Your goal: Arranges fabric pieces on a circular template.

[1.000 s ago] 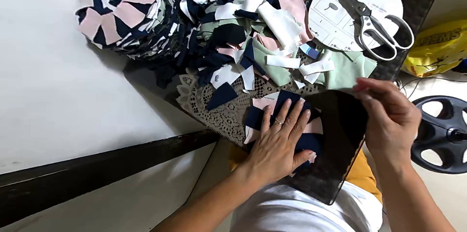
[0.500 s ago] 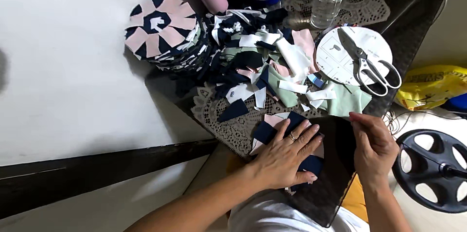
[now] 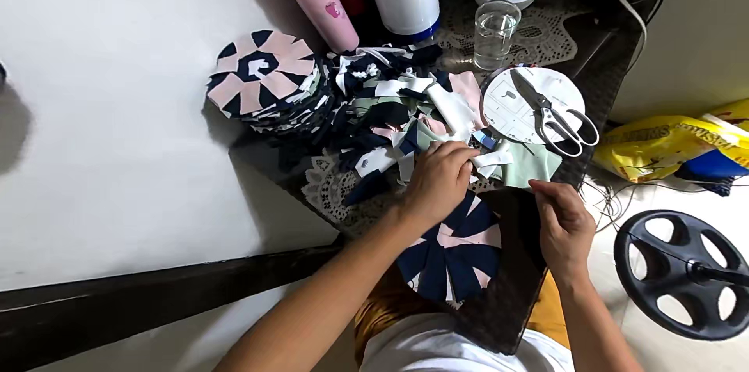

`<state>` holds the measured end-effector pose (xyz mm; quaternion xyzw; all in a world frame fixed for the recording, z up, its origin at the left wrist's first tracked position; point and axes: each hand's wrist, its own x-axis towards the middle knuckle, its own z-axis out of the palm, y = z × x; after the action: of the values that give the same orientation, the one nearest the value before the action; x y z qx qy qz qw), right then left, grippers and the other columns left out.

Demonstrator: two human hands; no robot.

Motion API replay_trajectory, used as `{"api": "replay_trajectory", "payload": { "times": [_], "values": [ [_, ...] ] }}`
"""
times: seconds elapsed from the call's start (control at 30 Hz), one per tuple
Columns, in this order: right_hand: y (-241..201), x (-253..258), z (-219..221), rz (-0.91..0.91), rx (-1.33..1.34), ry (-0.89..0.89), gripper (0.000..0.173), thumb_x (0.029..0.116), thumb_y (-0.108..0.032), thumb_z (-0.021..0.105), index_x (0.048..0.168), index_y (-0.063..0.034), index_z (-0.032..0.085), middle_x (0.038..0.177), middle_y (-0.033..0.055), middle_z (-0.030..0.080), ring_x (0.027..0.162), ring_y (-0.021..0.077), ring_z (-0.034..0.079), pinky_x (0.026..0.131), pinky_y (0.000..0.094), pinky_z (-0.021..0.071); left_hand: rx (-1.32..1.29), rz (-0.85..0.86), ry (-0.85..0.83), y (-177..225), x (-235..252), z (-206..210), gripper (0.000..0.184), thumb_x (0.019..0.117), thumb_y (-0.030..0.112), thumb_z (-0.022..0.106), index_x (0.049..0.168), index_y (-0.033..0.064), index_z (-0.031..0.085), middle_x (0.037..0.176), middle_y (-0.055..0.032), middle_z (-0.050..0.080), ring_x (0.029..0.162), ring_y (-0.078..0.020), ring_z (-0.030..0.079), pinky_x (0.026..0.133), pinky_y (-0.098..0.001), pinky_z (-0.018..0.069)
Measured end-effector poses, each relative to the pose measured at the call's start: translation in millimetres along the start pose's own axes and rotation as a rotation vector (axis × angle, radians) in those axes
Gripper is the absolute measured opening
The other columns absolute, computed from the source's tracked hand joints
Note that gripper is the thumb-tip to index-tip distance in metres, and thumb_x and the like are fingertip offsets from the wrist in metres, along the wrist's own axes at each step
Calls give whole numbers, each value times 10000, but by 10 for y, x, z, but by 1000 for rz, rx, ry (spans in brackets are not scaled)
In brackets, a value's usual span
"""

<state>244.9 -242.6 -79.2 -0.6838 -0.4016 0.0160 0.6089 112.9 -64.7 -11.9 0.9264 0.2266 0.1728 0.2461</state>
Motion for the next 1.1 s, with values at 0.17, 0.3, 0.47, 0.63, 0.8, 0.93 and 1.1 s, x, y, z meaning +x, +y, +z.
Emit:
{"api": "replay_trajectory", "payload": {
  "times": [0.17, 0.3, 0.47, 0.63, 0.8, 0.93, 1.1],
  "values": [
    [-4, -19, -7, 25, 11, 30, 232, 979, -37, 538, 1056, 20, 748, 986, 75, 707, 943, 57, 653, 869, 209, 540, -25, -136, -268, 97, 435, 15, 240, 998, 183, 659, 1170, 24, 711, 1085, -158, 717, 1031, -315, 680, 937, -540, 518],
    [5, -22, -7, 31, 22, 36, 233, 983, -49, 538, 1062, 0, 751, 982, 57, 712, 941, 69, 650, 894, 259, 524, -5, -207, -327, 132, 517, 51, 161, 970, 150, 692, 1069, 24, 705, 919, -145, 703, 872, -314, 680, 812, -551, 532],
    [15, -24, 1, 33, 56, 35, 233, 980, -33, 534, 1068, 17, 744, 985, 68, 701, 917, 50, 655, 841, 198, 549, -129, -220, -250, 23, 496, 28, 114, 939, 116, 714, 995, 17, 715, 927, -137, 714, 869, -268, 693, 816, -507, 554],
    [3, -27, 16, 46, 21, 19, 230, 980, -52, 547, 1071, -5, 752, 952, 48, 688, 871, 27, 632, 796, 175, 530, -340, -248, -218, 23, 359, -125, 54, 953, 46, 687, 1004, 32, 699, 884, -64, 688, 754, -116, 640, 717, -313, 544],
    [-75, -27, 46, 15, -3, -14, 223, 985, -81, 564, 1081, -3, 749, 984, 75, 687, 881, 52, 634, 783, 193, 530, -520, -196, -245, 33, 143, -239, 50, 952, 28, 678, 993, 34, 707, 909, -39, 695, 784, -88, 646, 714, -255, 548],
    [-393, 26, 89, 264, 220, -146, 262, 1025, -146, 543, 1168, -21, 723, 1065, 31, 719, 946, 38, 675, 830, 217, 566, -560, -150, -226, 37, -2, -277, 45, 926, 27, 700, 960, 50, 720, 900, -9, 702, 820, -70, 651, 747, -243, 551],
    [-633, 330, 216, 712, 586, -346, 255, 1079, -135, 470, 1084, -6, 690, 903, 36, 724, 814, 95, 697, 751, 256, 585, -477, -75, -175, 20, -53, -324, 52, 924, 54, 711, 964, 64, 742, 916, 6, 721, 834, -43, 665, 751, -234, 559]
  ]
}}
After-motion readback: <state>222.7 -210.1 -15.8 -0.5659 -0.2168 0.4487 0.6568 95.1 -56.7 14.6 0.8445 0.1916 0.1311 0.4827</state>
